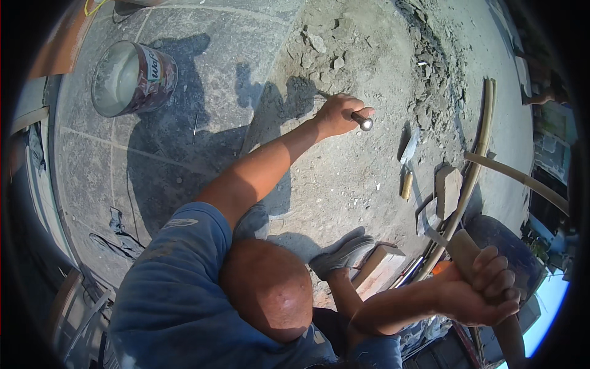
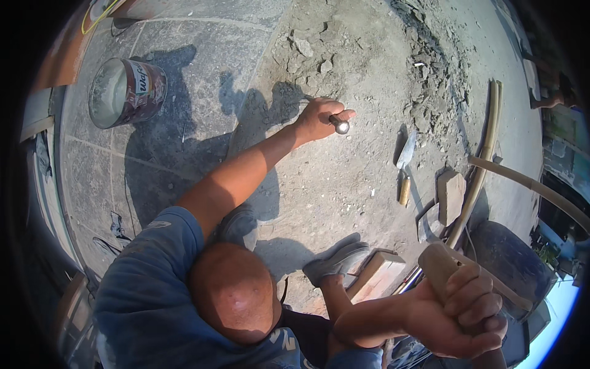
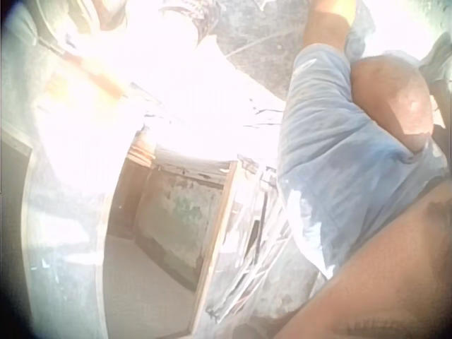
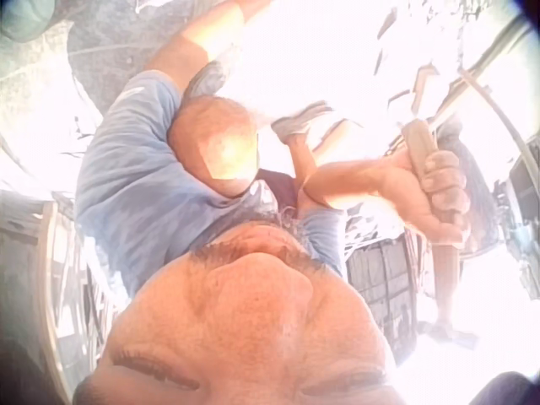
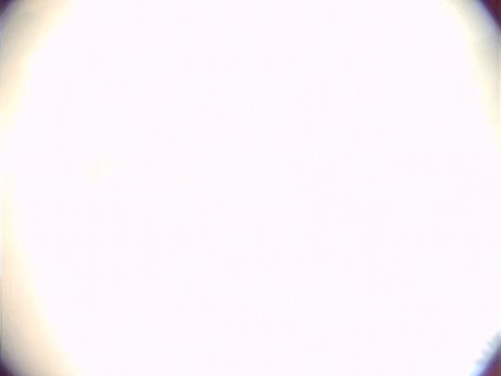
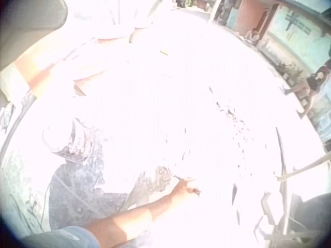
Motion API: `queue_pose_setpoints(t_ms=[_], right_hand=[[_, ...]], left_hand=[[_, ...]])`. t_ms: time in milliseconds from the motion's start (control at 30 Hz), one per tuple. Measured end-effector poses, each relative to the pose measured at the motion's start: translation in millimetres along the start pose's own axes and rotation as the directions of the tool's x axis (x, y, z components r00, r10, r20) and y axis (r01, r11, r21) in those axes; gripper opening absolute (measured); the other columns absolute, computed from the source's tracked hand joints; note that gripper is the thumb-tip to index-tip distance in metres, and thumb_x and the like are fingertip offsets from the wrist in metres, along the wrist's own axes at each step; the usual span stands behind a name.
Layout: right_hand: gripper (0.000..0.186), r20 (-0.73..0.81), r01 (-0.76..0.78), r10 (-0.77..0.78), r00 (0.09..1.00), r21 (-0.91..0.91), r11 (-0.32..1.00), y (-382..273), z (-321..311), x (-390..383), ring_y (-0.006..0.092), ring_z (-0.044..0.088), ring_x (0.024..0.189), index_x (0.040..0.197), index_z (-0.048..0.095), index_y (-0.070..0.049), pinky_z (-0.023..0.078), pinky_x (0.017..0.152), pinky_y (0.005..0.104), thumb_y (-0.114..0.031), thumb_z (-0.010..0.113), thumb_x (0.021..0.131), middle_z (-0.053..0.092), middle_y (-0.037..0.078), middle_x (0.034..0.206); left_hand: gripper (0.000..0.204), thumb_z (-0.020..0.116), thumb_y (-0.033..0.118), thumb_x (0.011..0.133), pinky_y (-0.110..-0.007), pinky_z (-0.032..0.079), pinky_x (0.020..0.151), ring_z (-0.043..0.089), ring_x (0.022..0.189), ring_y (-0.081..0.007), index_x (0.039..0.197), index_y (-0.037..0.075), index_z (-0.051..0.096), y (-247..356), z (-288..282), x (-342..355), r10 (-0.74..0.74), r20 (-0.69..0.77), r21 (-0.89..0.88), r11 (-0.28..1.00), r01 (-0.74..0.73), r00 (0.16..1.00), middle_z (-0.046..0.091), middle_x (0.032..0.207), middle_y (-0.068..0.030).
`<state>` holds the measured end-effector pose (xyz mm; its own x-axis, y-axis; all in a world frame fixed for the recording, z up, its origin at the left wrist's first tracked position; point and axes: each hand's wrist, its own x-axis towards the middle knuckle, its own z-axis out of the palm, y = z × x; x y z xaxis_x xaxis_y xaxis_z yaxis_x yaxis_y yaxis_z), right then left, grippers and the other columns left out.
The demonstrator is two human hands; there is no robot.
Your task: The person chips away at a concrete surface using a hammer and a chisel, then clears loose debris with a trowel.
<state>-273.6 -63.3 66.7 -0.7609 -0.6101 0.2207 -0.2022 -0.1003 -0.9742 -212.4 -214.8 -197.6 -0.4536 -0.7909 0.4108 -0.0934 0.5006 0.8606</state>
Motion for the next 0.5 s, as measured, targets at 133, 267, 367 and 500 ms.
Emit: queue_pose_setpoints(t_ms=[133,267,367,500], right_hand=[[0.027,0.136,-0.227,0.259,0.956,-0.213,0.95,101.4,-12.5,-73.4,0.0089,0.042,0.044,0.074,0.046,-0.009,0.038,0.042,0.0254,-0.024,0.057,0.093,0.042,-0.005,0.053],[0.022,0.123,-0.536,0.629,0.767,-0.416,0.735,93.2,-25.2,-55.8,0.0054,0.044,0.044,0.084,0.049,-0.002,0.035,0.04,0.0228,-0.02,0.061,0.092,0.048,-0.001,0.055],[0.019,0.106,-0.157,0.176,0.979,-0.165,0.974,14.6,-8.7,-4.1,0.007,0.039,0.044,0.084,0.047,-0.004,0.035,0.042,0.0222,-0.017,0.056,0.094,0.043,0.001,0.057],[0.031,-0.062,0.259,-0.256,0.965,0.057,0.964,-50.4,-5.5,27.7,0.0056,0.027,0.045,0.07,0.033,-0.014,0.029,0.046,0.0227,-0.025,0.044,0.097,0.022,-0.005,0.054]], left_hand=[[0.042,0.063,0.029,0.087,-0.044,0.043,0.057,0.053,0.057,-0.0343,0.058,0.003,0.048,3.5,5.8,5.2,-0.039,0.057,0.003,0.999,0.039,0.998,0.051,0.056,-0.0142],[0.045,0.061,0.03,0.089,-0.044,0.04,0.056,0.05,0.055,-0.0336,0.056,0.003,0.044,-5.6,4.9,-0.7,0.044,0.091,0.002,0.999,-0.044,0.995,0.047,0.054,-0.0133],[0.045,0.063,0.028,0.088,-0.043,0.04,0.054,0.05,0.053,-0.032,0.056,0.004,0.044,-10.8,1.3,-14.1,0.002,0.123,-0.023,1.0,0.0,0.992,0.046,0.053,-0.0125],[0.045,0.063,0.029,0.088,-0.044,0.04,0.055,0.049,0.054,-0.0321,0.057,0.004,0.043,0.0,6.6,-2.2,0.001,0.063,-0.063,0.998,0.003,0.998,0.046,0.054,-0.0124]])
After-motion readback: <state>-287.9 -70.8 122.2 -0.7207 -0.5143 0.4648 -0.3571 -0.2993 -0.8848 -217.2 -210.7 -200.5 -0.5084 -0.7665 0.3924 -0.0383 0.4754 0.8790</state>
